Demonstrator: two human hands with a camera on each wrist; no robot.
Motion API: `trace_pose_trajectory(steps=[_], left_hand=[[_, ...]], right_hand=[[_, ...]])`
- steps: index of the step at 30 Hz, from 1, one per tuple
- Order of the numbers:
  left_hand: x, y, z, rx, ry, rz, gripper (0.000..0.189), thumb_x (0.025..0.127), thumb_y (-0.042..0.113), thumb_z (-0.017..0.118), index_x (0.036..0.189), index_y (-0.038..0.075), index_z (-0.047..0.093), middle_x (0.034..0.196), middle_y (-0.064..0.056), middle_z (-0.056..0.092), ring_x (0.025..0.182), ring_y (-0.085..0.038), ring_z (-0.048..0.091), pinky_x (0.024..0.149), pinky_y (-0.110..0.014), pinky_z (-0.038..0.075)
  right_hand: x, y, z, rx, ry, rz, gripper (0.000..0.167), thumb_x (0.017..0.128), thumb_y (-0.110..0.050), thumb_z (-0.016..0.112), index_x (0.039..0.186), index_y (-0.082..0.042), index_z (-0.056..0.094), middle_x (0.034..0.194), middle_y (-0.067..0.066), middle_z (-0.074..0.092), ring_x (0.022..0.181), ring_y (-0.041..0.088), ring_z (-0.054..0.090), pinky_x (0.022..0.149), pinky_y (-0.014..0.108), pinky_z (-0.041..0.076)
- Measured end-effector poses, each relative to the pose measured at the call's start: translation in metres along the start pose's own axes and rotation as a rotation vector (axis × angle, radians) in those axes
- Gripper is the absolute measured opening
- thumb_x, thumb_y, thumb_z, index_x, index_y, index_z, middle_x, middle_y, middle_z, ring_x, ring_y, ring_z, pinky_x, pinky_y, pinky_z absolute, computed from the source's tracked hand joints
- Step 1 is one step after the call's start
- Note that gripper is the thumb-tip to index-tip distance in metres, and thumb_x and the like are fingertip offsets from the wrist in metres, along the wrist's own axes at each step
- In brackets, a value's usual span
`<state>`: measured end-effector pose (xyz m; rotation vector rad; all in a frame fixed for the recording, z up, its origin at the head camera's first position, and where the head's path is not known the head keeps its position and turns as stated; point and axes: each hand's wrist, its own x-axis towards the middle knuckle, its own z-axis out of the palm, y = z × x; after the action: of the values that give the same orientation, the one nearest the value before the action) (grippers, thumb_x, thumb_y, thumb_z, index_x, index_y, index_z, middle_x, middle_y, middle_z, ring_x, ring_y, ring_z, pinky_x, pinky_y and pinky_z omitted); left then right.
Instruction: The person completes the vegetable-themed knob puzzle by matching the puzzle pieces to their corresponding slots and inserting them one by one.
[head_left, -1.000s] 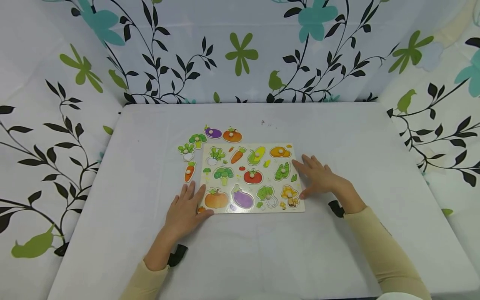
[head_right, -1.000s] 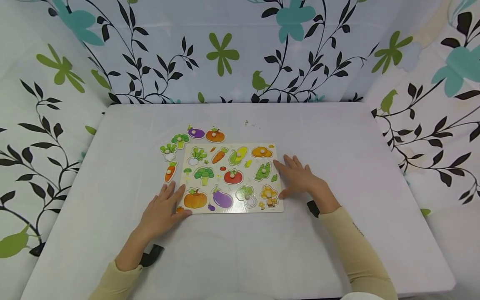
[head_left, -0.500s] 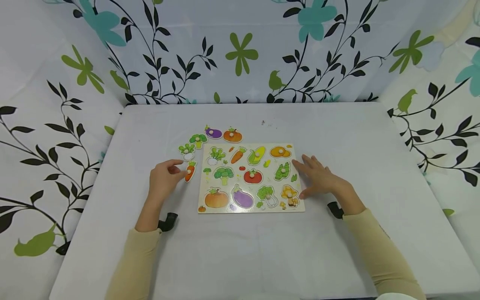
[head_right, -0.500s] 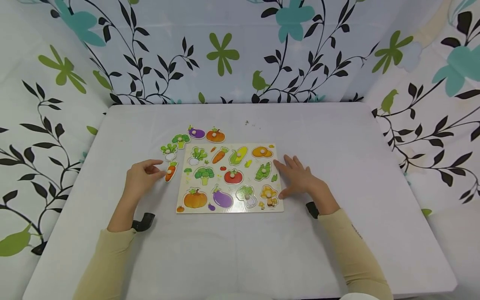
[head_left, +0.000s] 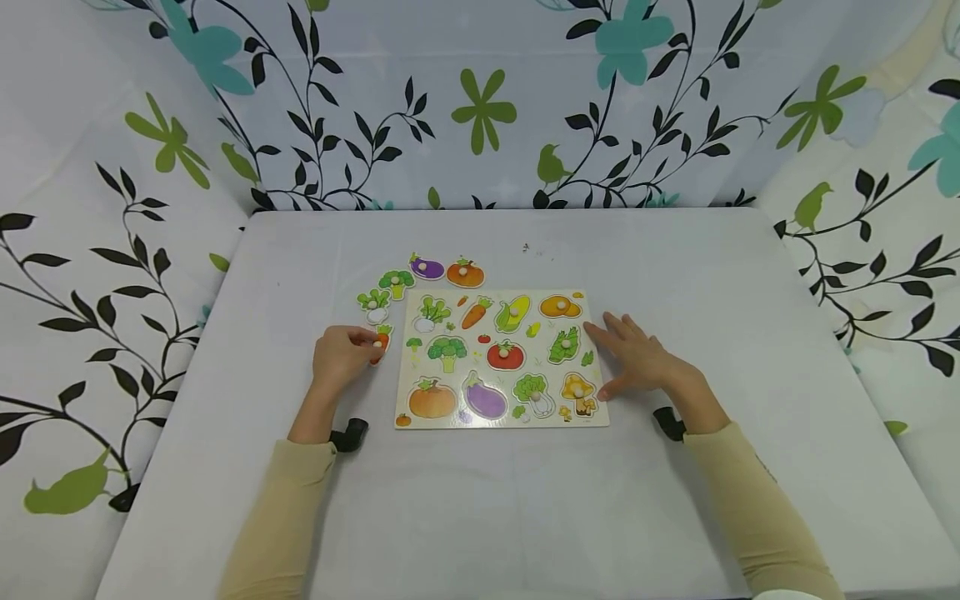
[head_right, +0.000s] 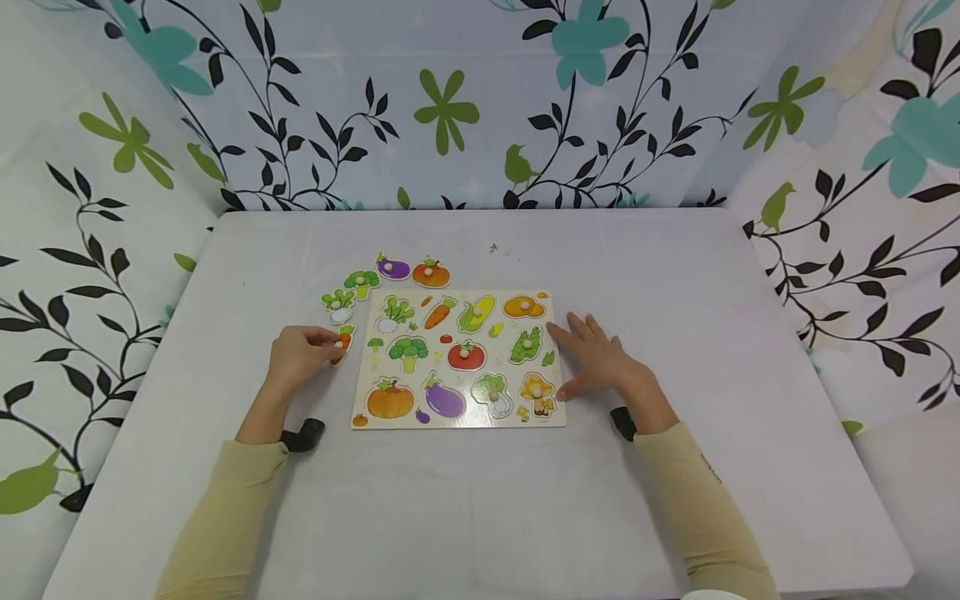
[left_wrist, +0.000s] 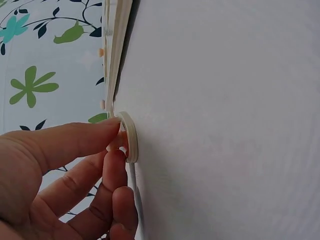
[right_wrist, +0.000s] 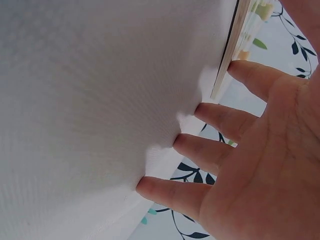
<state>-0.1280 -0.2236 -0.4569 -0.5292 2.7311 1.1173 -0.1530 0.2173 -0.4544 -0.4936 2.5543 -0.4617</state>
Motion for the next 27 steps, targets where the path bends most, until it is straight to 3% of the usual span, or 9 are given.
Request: trace_pose_trajectory(steps=[9,16,22,27], left_hand=[[0.0,0.011,-0.003,0.089,0.027,0.025,0.023,0.087,0.016,0.068,0.102,0.0,0.075,0.098,-0.019,0.074,0.079,-0.026,0.065,0.055,-0.023,0.042],[0.001,0.043,0.001,0.109,-0.007,0.124,0.025,0.088,0.016,0.067,0.107,0.001,0.073,0.099,-0.018,0.072,0.075,-0.023,0.063,0.056,-0.023,0.042],[0.011,0.079,0.021,0.089,-0.063,0.222,0.023,0.089,0.021,0.069,0.105,0.005,0.075,0.094,-0.013,0.071,0.078,-0.023,0.063,0.058,-0.023,0.041],[0.023,0.096,0.042,0.103,-0.116,0.283,0.021,0.09,0.022,0.069,0.105,0.008,0.076,0.095,-0.011,0.071,0.08,-0.023,0.063,0.06,-0.025,0.042]], right_hand=[[-0.004,-0.003,-0.001,0.005,0.012,0.0,0.113,0.066,-0.036,0.088,0.156,-0.013,0.024,0.162,0.025,0.008,0.147,0.051,0.0,0.105,0.08,0.01],[-0.003,-0.002,-0.003,-0.007,0.01,0.005,0.113,0.066,-0.036,0.088,0.156,-0.014,0.023,0.162,0.025,0.007,0.147,0.051,0.0,0.105,0.079,0.011],[-0.004,-0.001,-0.004,0.012,0.009,0.006,0.113,0.066,-0.036,0.088,0.156,-0.014,0.023,0.162,0.025,0.006,0.148,0.05,-0.001,0.106,0.079,0.009],[-0.004,-0.001,-0.003,0.033,0.008,0.004,0.112,0.066,-0.035,0.088,0.156,-0.015,0.024,0.163,0.024,0.005,0.148,0.05,-0.002,0.107,0.078,0.007]])
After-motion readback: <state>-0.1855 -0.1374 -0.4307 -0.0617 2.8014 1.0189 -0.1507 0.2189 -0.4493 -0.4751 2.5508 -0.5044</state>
